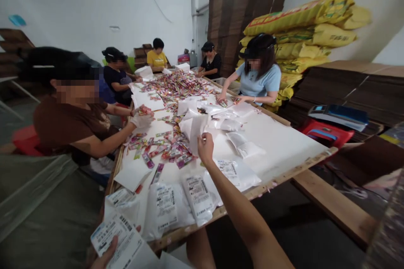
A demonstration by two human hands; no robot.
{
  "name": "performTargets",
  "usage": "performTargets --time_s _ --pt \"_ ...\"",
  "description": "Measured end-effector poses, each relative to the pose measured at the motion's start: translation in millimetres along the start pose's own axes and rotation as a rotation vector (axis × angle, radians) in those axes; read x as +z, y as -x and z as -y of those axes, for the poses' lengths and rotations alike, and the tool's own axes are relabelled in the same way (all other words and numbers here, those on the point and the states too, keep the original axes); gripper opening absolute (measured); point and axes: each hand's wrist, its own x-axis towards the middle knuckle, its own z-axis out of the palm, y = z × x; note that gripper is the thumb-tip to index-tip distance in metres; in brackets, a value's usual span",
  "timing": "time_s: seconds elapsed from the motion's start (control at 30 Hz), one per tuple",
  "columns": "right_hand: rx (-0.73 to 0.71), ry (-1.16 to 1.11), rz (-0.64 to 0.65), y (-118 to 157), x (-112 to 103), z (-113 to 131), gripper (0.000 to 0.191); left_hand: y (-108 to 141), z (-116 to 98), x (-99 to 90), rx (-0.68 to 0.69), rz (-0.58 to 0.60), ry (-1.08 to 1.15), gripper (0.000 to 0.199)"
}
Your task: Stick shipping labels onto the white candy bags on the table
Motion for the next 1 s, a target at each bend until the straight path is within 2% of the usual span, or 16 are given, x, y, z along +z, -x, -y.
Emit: performTargets --time_s 0.07,0.17,0.27,0.33,0.43,0.53,0.63,0.73,0.77,0.83,0.93,1.0 --pt "-0.265 -0.015 0.056 36 -18 12 0.013 9 -1 -1.8 0.098 -0.016 -0.019 0.066" --pt "-0.633 0.108 0.330 106 -34 17 0.011 25 -9 -6.5 0.205 -0.044 -0.009 0.053" --pt "-0.750 0.299 0.698 171 -33 9 0.015 40 -20 -12.0 0.313 -0.082 0.016 0.042" --pt "-0.735 0.371 0.841 199 -26 4 0.015 51 -23 -12.5 0.368 -0.111 0.013 0.038" --pt "-0.617 0.464 0.860 212 -17 9 0.021 66 -21 -8.7 0.401 -0.088 0.008 0.040" --pt "-0.540 0.478 0.858 207 -25 29 0.026 69 -9 -6.8 0.405 0.005 -0.035 0.045" --pt "-0.514 0.159 0.941 207 -50 59 0.025 64 7 -9.5 0.428 0.093 -0.244 0.041" --pt "-0.411 -0.253 0.971 220 -70 86 0.038 63 21 -12.5 0.466 0.099 -0.354 0.039" --pt "-0.385 -0.310 0.939 226 -71 92 0.036 65 23 -12.6 0.432 0.110 -0.309 0.041" --pt "-0.410 -0.325 0.856 240 -69 99 0.021 71 23 -10.5 0.258 0.192 -0.102 0.041" --pt "-0.571 -0.333 0.816 256 -65 103 0.014 75 16 -2.1 -0.057 0.343 0.178 0.039" --pt "-0.680 -0.360 0.830 255 -70 107 0.012 67 10 2.0 -0.081 0.275 0.205 0.038"
